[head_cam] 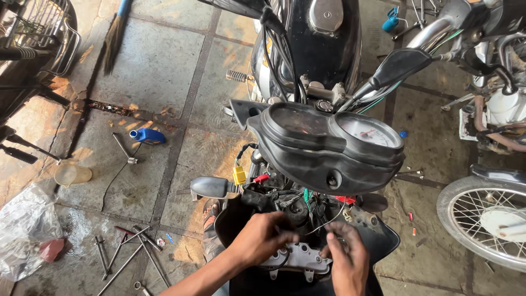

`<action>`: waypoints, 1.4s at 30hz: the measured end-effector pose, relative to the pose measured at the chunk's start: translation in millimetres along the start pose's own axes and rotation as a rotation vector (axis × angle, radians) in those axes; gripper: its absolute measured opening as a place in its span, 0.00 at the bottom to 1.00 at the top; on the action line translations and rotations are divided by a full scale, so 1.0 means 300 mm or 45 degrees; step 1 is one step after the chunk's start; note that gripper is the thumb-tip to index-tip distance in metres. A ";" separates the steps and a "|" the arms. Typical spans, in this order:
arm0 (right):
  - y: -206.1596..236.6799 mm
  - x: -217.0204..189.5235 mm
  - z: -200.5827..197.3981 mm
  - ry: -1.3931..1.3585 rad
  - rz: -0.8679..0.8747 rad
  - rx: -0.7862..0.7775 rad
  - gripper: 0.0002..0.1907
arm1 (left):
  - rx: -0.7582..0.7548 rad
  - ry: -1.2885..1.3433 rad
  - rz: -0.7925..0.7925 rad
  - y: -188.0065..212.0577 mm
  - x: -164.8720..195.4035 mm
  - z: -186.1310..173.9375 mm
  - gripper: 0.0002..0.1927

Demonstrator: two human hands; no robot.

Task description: The person works on the motorcycle's wiring harness beneath the instrument cluster, stripping wire ends, twisting connections, and securing them with electrical tape. The person also handles a white plastic component and organizes the wires within the handlebar area.

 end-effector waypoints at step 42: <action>-0.105 0.160 0.067 -0.306 0.416 -0.064 0.08 | 0.011 0.986 -0.250 -0.369 -0.143 0.040 0.05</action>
Point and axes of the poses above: each hand's wrist, its own y-axis away from the middle knuckle, its own z-axis out of the palm, x = y × z, the point moved 2 cm from there along -y, towards the middle knuckle, and after that the axes turned 2 degrees about -x, right-handed, at the moved point
